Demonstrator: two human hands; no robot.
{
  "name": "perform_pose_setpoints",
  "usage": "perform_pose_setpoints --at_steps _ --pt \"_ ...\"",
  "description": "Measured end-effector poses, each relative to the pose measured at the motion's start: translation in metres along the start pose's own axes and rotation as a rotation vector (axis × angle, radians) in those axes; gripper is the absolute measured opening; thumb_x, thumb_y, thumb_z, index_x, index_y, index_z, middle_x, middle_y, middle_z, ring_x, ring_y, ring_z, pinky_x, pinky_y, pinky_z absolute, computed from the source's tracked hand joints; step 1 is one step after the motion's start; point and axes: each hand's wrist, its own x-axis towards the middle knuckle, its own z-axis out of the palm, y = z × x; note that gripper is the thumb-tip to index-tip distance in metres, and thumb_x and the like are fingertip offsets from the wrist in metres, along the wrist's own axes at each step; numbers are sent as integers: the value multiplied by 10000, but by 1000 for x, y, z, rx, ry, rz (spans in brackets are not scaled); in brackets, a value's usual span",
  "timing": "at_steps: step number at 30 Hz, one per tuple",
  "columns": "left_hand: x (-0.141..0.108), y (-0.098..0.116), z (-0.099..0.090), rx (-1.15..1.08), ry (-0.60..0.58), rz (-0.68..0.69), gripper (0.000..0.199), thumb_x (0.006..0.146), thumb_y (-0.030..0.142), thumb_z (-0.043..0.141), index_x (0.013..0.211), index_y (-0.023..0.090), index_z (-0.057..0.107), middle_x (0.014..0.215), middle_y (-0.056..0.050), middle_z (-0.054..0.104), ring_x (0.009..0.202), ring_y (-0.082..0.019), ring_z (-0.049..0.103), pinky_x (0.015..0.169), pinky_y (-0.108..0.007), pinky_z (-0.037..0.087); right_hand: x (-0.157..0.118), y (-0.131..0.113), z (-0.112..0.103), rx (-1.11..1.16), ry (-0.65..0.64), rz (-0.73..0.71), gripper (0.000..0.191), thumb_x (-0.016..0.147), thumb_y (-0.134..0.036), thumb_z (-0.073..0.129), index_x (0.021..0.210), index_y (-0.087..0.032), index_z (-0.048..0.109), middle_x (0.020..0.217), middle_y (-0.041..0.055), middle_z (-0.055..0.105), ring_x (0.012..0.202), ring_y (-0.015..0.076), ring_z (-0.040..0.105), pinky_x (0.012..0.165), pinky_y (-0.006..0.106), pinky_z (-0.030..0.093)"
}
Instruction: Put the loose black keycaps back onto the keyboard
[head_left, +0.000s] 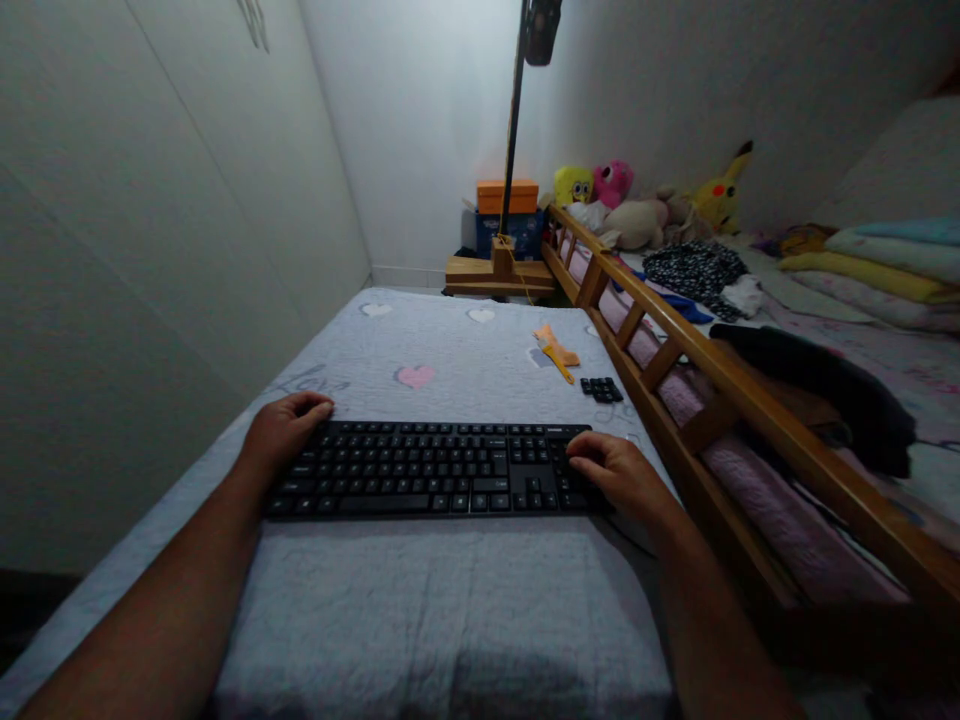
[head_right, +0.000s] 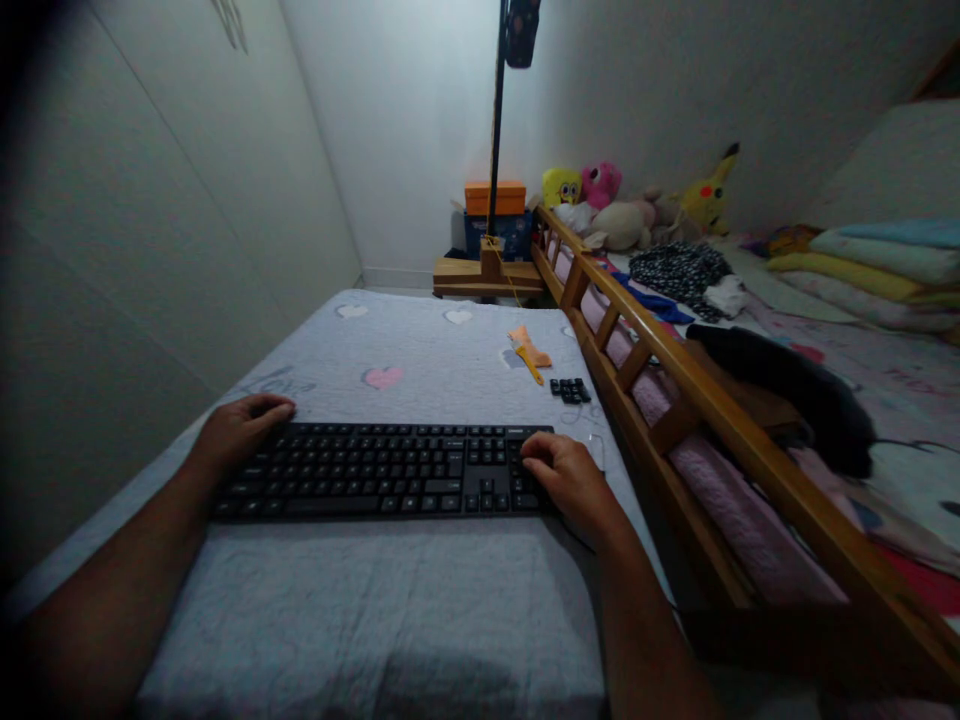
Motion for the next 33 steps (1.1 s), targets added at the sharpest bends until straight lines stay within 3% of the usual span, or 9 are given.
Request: perform_pose_setpoints --at_steps 15,21,33 --pt "-1 3 0 2 18 -5 484 618 565 561 871 175 696 928 -71 732 907 -260 651 865 -331 471 -1 1 13 -95 -4 -19 134 836 -221 565 885 -205 690 918 43 704 904 208 625 830 332 437" --pt "-1 2 -1 3 14 11 461 633 548 579 870 172 699 932 -74 741 900 -260 654 854 -326 482 -1 3 16 -129 14 -111 96 824 -168 568 818 -202 658 906 49 668 910 207 598 853 351 429" --pt "-3 7 -2 26 25 -9 462 629 540 574 871 169 705 920 -68 737 904 -252 651 831 -311 482 -1 -1 18 -155 -6 -80 156 857 -149 534 842 -204 680 896 47 687 889 204 600 822 333 421"
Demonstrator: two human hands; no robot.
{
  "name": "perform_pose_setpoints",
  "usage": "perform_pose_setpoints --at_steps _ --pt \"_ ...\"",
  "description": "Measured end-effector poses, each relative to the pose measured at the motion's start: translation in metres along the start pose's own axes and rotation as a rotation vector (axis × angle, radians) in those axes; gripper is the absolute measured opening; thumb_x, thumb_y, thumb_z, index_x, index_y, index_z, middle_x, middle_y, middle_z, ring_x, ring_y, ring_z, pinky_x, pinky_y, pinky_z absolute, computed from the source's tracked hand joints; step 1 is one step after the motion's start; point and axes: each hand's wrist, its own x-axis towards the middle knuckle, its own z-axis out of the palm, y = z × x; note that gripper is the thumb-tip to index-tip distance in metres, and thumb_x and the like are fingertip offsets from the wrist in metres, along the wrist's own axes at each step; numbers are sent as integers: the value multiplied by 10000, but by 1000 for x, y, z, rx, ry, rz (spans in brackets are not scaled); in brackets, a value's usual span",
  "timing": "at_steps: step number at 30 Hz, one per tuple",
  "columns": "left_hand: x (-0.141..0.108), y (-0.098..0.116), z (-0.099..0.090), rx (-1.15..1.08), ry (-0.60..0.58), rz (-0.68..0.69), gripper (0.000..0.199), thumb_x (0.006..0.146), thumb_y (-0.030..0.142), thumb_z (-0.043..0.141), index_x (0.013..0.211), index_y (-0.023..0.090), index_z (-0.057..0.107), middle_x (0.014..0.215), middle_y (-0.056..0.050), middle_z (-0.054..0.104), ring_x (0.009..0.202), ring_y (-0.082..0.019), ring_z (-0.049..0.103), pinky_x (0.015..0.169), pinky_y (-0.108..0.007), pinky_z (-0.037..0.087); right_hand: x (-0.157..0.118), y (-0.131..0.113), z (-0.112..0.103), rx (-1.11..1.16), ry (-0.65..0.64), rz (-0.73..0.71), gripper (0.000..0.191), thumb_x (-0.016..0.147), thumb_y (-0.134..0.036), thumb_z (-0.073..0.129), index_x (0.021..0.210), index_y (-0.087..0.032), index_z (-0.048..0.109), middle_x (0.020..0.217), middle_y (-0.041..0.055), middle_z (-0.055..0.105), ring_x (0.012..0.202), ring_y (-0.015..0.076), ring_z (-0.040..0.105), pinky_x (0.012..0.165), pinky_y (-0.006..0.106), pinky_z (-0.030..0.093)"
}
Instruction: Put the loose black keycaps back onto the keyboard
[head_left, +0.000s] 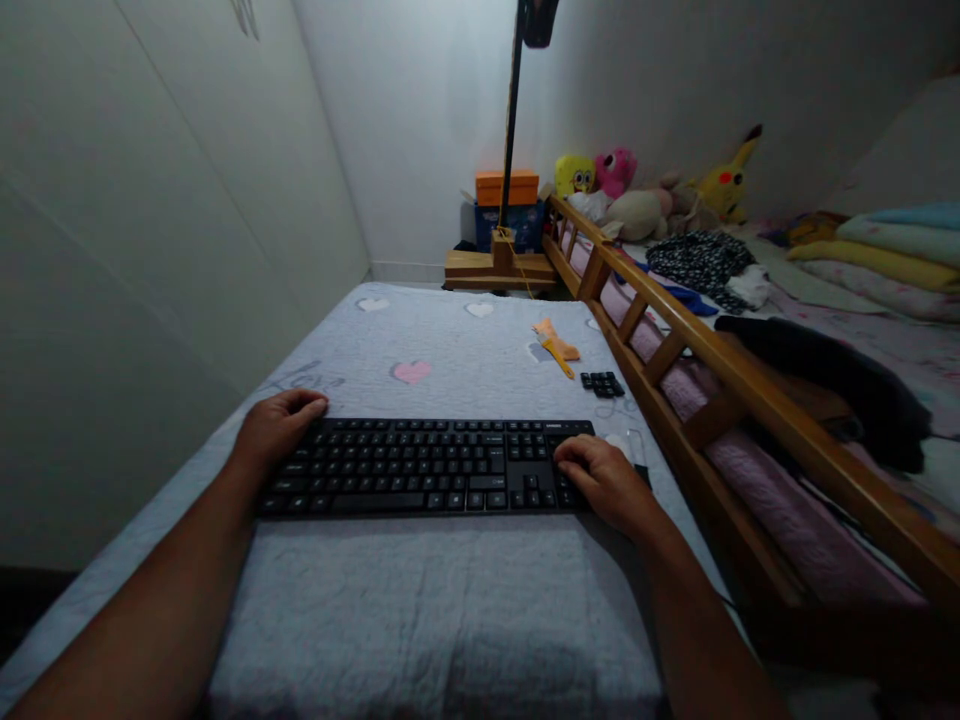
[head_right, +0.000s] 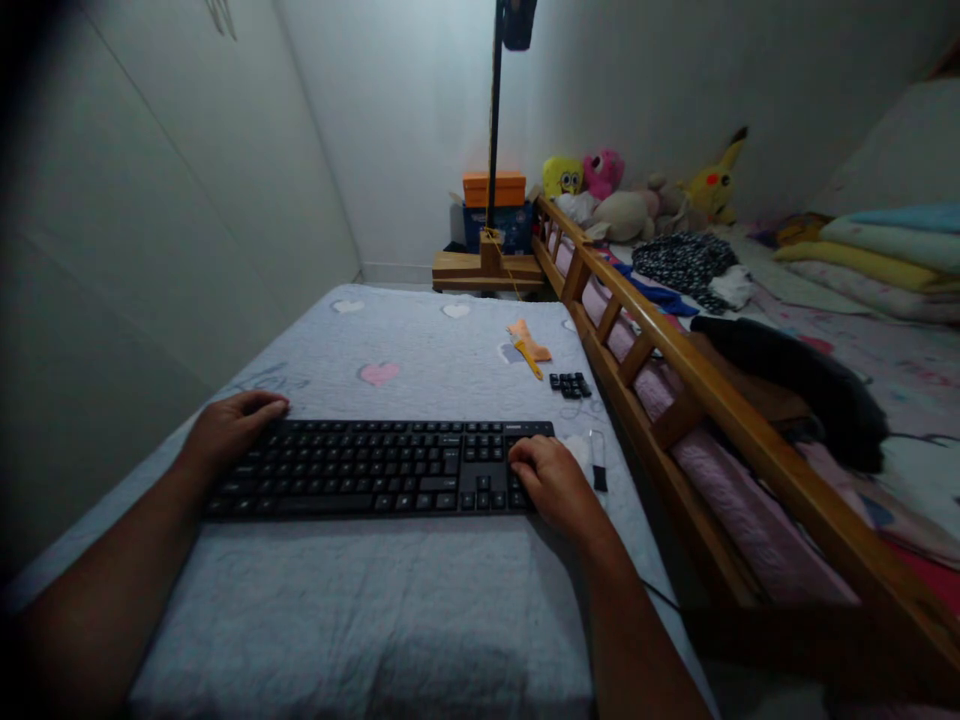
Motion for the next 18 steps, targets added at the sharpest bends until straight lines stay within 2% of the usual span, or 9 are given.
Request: perform_pose_setpoints --at_steps 18 --pt "1 -4 1 -42 3 4 427 631 536 596 842 179 700 920 -63 744 869 -251 661 858 -328 493 0 1 5 -54 18 -32 175 882 -137 528 856 -207 686 901 47 663 901 203 585 828 328 419"
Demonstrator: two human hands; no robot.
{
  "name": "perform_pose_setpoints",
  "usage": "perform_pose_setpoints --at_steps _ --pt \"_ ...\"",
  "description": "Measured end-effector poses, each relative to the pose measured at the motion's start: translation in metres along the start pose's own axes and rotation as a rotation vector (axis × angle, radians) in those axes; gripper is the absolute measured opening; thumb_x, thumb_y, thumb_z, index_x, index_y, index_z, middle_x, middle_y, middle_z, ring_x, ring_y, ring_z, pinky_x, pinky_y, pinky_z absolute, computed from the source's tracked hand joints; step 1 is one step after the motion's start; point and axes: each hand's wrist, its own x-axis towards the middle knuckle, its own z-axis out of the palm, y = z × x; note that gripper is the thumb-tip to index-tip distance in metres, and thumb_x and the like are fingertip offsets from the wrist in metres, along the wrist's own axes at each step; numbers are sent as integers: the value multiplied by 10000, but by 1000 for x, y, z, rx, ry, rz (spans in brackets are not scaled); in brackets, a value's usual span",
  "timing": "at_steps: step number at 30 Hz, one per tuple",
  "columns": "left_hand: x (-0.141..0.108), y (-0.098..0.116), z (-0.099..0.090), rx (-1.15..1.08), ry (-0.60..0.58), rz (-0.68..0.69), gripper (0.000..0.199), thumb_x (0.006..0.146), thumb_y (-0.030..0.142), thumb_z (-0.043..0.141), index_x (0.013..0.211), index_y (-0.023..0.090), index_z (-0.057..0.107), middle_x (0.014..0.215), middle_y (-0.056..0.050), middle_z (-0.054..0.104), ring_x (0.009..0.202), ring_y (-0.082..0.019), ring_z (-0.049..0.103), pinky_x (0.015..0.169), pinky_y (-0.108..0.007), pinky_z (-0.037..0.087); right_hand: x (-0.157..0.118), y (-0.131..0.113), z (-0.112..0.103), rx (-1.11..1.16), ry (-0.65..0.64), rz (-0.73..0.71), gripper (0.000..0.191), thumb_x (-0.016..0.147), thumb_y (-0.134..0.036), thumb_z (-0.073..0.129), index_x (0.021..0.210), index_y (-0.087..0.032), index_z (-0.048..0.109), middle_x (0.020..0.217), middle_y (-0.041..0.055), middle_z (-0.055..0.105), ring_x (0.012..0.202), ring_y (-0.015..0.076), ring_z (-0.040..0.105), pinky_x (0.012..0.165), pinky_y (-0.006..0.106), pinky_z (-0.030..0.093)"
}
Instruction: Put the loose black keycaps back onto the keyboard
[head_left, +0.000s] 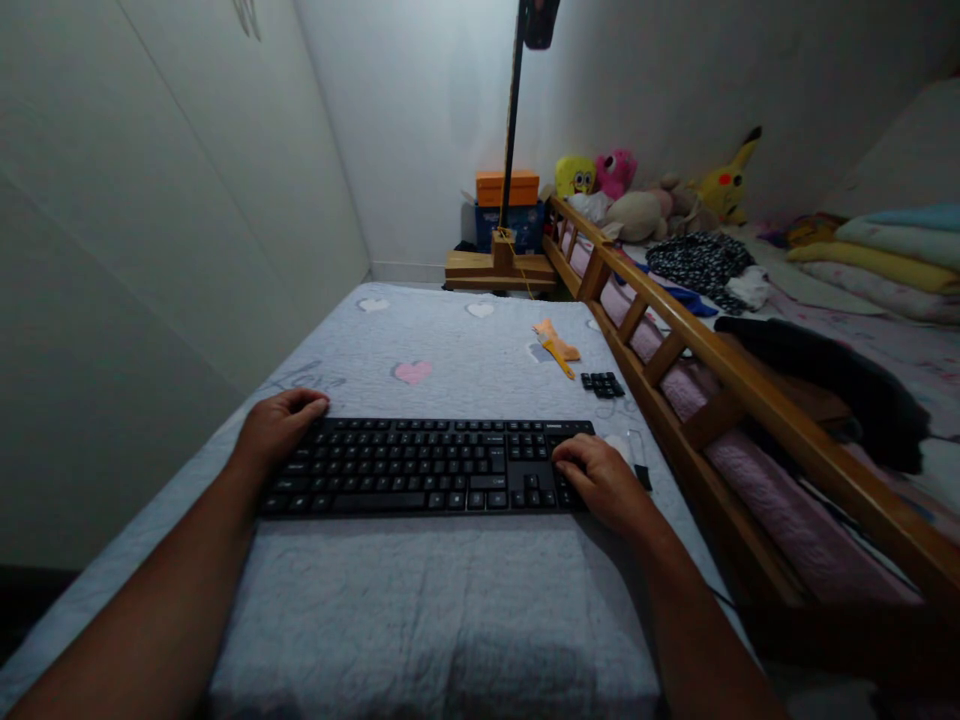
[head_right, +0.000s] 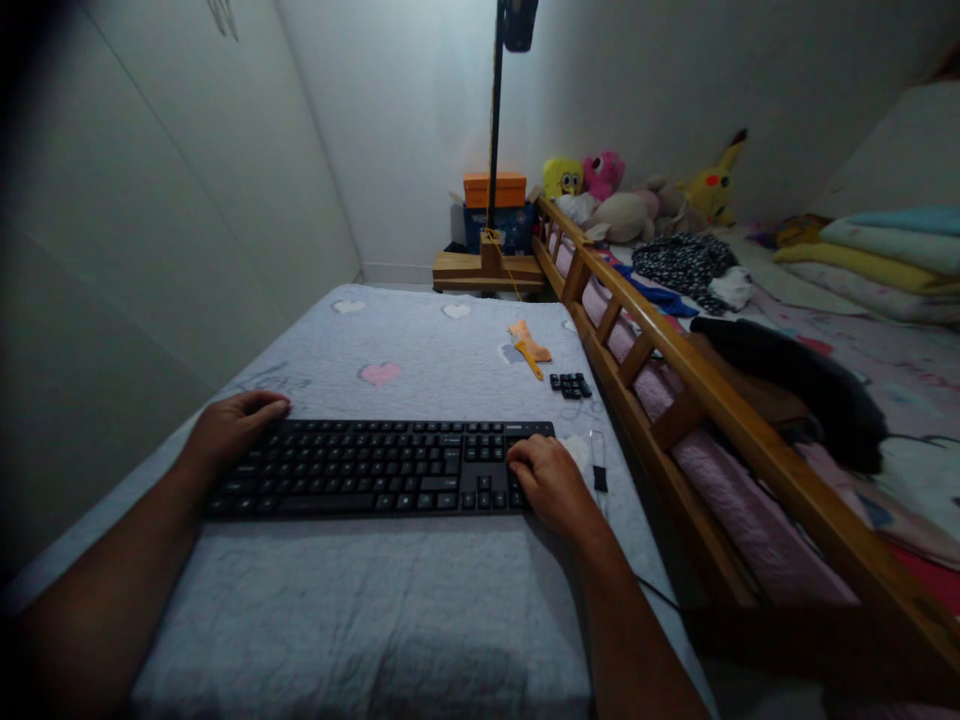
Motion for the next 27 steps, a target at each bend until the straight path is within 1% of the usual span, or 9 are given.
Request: perform_pose_setpoints --at_steps 8,16,27 --pt "1 -1 0 28 -6 -4 449 637 530 590 878 172 712 956 -71 744 898 -258 662 888 -334 486 1 -2 1 -69 -6 5 186 914 -152 508 878 -189 686 912 61 642 907 201 579 824 321 419" --pt "3 -4 1 30 -1 11 439 645 540 595 870 180 709 911 -59 744 872 -255 665 847 -325 497 1 -2 6 -118 24 5 180 928 -179 517 874 -193 689 931 67 625 907 201 573 826 319 425" --pt "3 -4 1 13 -10 -17 443 635 529 596 877 174 705 927 -62 738 866 -252 659 850 -327 491 3 -1 7 -194 5 -8 198 947 -177 489 880 -183 675 905 69 620 890 207 563 806 320 408"
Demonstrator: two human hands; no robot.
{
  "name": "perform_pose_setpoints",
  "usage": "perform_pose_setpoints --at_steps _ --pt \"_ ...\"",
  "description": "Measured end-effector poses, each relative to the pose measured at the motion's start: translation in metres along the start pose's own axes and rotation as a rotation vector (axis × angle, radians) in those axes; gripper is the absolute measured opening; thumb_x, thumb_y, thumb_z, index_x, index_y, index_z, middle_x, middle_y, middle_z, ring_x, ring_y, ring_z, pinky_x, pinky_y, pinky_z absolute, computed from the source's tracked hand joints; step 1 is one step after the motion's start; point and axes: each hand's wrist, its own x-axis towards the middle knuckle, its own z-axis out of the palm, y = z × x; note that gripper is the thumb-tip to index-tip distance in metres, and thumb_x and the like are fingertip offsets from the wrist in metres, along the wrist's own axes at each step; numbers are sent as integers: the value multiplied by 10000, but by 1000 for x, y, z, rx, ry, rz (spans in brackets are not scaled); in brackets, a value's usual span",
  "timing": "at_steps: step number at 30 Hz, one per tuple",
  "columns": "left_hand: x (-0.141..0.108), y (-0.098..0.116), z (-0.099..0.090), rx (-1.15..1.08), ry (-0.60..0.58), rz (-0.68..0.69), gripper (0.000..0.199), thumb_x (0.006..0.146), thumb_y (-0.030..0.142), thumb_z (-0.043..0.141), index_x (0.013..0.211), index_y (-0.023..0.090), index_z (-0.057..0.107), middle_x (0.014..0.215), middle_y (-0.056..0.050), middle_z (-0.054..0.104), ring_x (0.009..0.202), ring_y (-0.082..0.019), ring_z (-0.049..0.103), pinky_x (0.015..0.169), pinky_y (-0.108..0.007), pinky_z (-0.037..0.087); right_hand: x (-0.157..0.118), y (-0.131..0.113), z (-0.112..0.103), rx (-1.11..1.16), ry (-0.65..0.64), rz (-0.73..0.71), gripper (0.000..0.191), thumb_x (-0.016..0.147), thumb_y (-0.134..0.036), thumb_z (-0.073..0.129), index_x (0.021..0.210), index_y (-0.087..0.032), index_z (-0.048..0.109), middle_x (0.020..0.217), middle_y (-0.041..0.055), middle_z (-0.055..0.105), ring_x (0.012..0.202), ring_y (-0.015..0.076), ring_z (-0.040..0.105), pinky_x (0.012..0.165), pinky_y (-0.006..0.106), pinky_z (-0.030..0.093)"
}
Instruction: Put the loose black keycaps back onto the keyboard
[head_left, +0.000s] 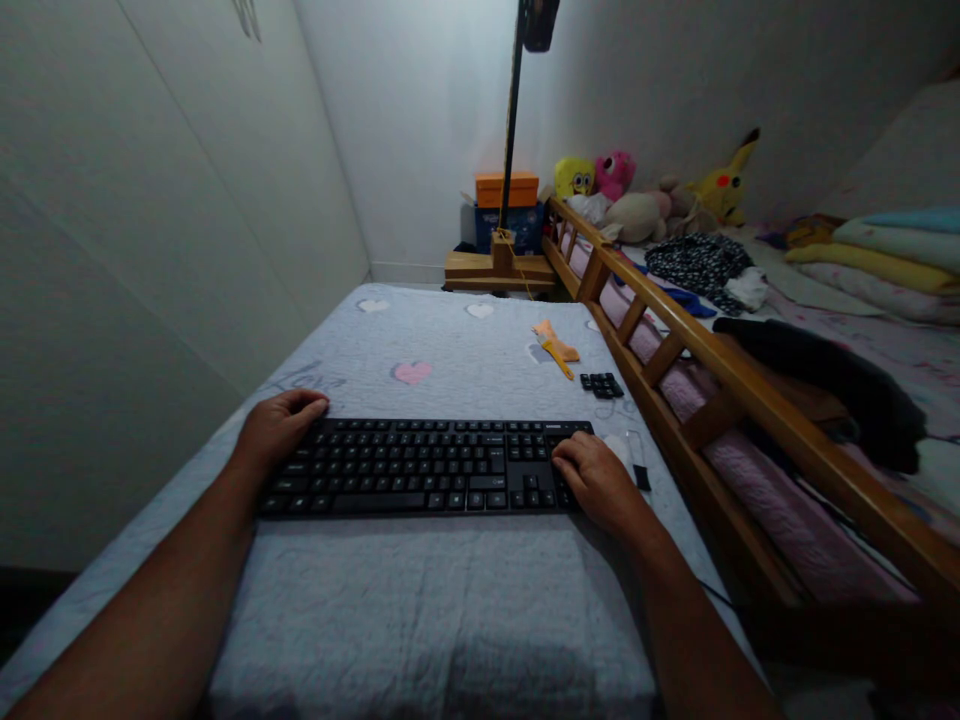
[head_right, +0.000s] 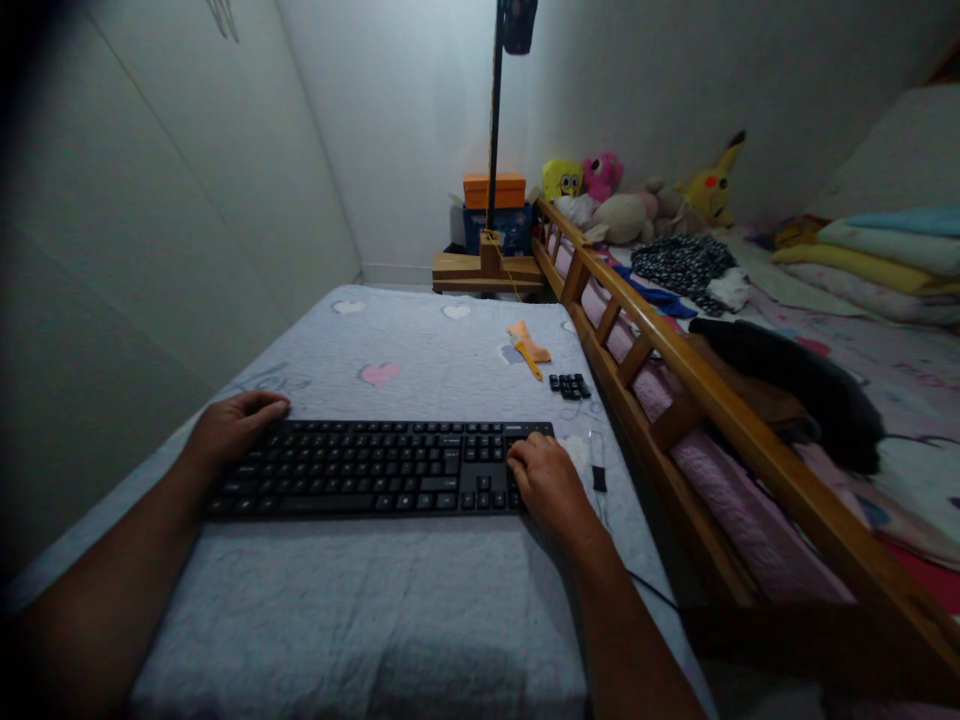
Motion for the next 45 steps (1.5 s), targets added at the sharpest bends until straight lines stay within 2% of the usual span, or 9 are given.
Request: perform_pose_setpoints --at_steps 9,27,45 --pt "-1 3 -1 7 -2 18 446 633 533 587 866 171 703 921 -67 737 872 -253 654 851 -325 484 0 -5 -2 -61 -29 7 190 961 -173 480 860 -187 641 887 57 621 861 192 550 771 296 377" --pt "1 -1 0 6 -2 15 480 624 564 574 875 174 700 935 -64 732 851 -238 645 850 -318 479 0 -2 1 -55 -26 23 171 949 -140 474 899 -172 635 917 59 638 898 191 551 810 298 367" --pt "1 0 0 10 -3 10 483 622 561 567 885 178 702 919 -61 727 876 -251 642 845 -325 470 1 -10 0 -209 -48 40 228 1000 -199 436 891 -187 636 894 46 629 826 171 523 725 281 318"
